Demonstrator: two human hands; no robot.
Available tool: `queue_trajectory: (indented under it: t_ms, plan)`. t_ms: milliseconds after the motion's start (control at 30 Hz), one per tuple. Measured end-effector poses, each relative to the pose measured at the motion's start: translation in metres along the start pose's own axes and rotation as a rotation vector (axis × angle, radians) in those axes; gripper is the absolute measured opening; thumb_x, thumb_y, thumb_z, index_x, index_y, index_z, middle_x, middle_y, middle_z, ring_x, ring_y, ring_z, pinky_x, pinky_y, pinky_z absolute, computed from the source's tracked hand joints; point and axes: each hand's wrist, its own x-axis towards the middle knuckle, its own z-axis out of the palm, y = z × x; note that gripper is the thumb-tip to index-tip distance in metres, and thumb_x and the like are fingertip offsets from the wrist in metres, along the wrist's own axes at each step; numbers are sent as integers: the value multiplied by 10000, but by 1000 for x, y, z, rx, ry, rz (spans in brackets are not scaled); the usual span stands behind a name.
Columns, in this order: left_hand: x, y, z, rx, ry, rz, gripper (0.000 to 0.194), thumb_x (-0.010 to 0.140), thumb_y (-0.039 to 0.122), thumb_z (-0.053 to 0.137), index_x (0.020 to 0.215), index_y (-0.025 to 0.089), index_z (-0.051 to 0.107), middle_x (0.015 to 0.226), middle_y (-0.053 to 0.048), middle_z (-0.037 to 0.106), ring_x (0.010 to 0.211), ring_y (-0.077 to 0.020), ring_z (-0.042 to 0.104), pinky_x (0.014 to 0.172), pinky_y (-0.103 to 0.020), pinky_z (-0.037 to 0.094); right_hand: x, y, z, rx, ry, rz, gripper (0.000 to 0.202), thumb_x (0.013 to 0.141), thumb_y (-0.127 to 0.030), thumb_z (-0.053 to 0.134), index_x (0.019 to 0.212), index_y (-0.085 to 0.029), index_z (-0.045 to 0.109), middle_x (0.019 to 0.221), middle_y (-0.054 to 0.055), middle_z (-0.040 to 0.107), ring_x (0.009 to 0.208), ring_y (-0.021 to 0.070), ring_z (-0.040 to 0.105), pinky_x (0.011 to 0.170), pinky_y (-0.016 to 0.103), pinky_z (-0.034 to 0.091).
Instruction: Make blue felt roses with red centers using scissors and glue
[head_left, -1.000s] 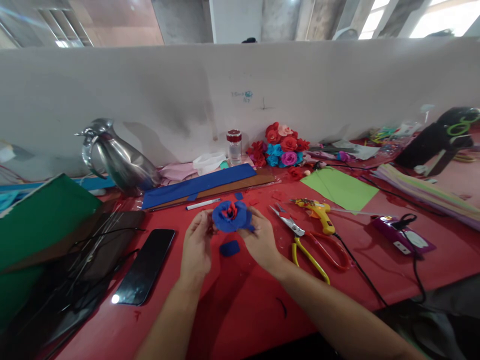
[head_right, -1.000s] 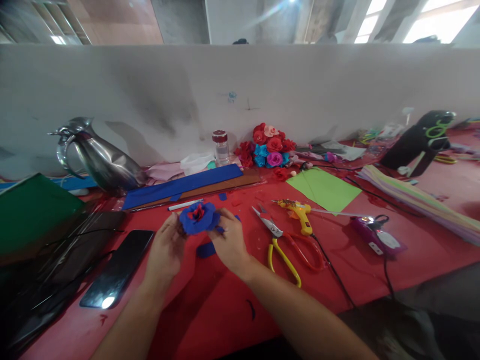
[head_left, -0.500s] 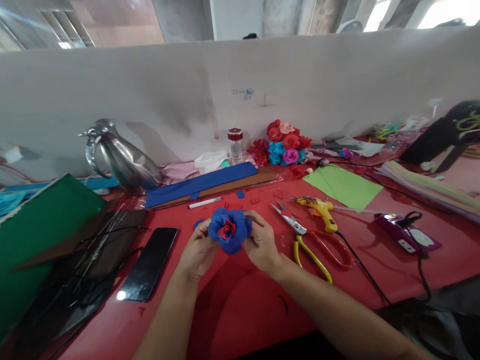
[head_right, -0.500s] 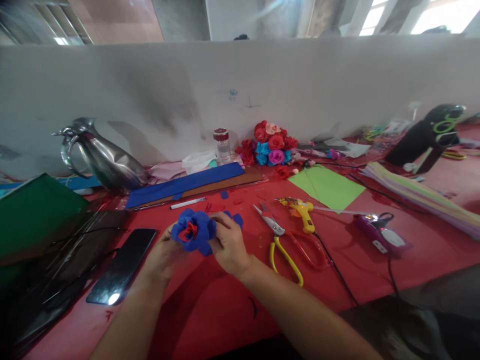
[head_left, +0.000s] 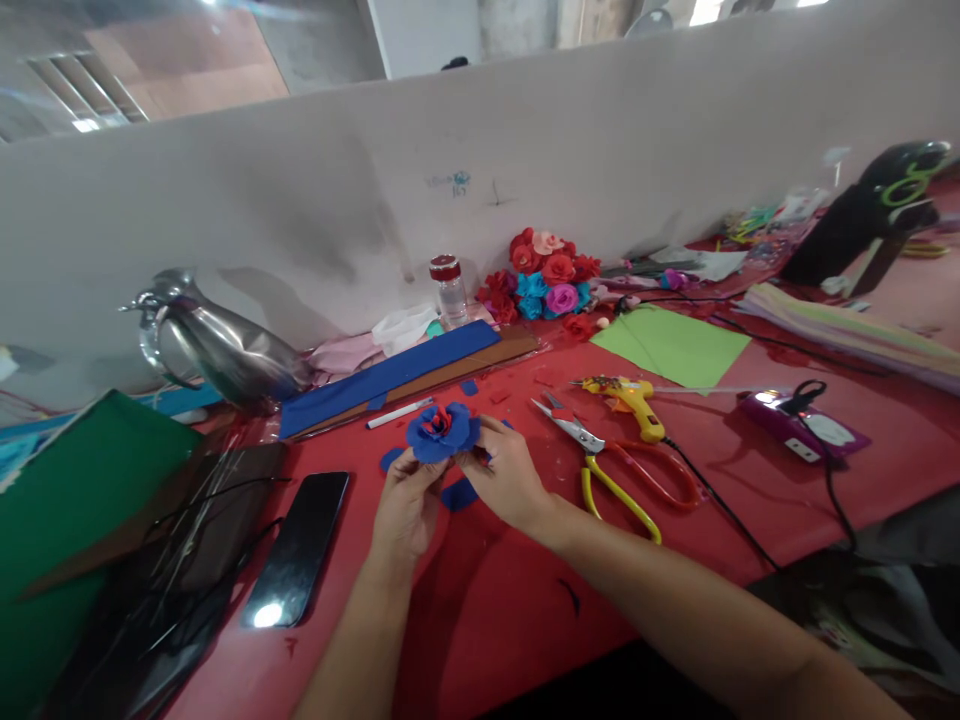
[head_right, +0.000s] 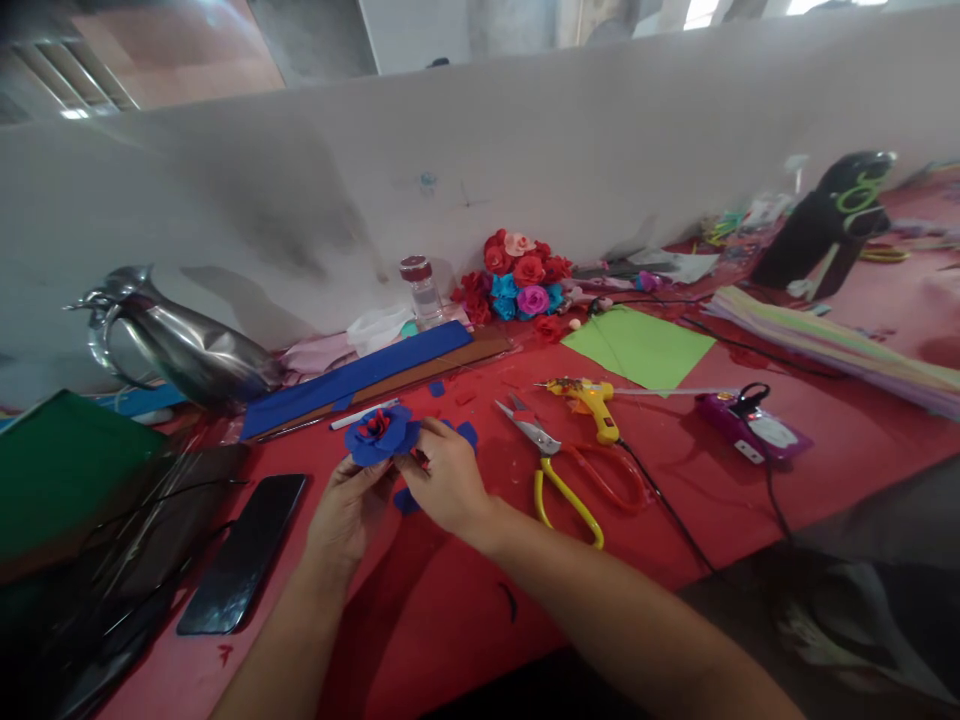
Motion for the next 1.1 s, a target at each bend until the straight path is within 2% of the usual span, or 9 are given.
queue_trajectory:
  t_ms: [167,333,500,733,933,1100]
  plan:
    - [3,-4,-6,-64,35,-8,200,537,123,825,684,200,714,709,25,717,733,-108,636,737,-212,497,0,1,1,-64,-53,45,114,798,-117,571,778,-188,658,825,38,624,725,146,573,664,257,454]
    - [4,-5,-6,-99,40,-76,201,584,136,810,752,198,720,824,8,733,817,-127,654,773,-225,503,-2,1,3,-135,-96,45,105,824,-151,582,780,-184,670,782,24,602,687,135,552,619,242,417]
    - [6,-5,-5,-75,53,-86,202,579,138,823,747,191,725,777,4,731,759,-124,657,764,-236,512,-2,2,3,-162,-106,42,115,840,-169,583,784,-185,682,766,24,590,684,138,549,614,244,410]
    - [5,-4,-5,-62,36,-87,178,588,152,823,729,177,717,763,3,716,747,-117,648,746,-220,508,-1,4,3,-191,-127,50,139,828,-166,595,877,-218,714,807,26,646,713,145,577,647,256,422]
    - [11,-5,-10,-200,141,-208,93,708,165,756,694,174,665,709,25,672,692,-91,635,724,-211,514,0,1,1,-107,-130,56,104,825,-194,602,818,-193,705,785,32,673,712,141,586,649,254,429]
    - [10,2,-4,-278,135,-289,114,815,144,644,705,147,617,651,27,568,588,-66,566,606,-180,498,4,-5,-2,17,-65,131,111,810,-157,587,756,-184,681,707,5,643,618,103,544,581,219,411]
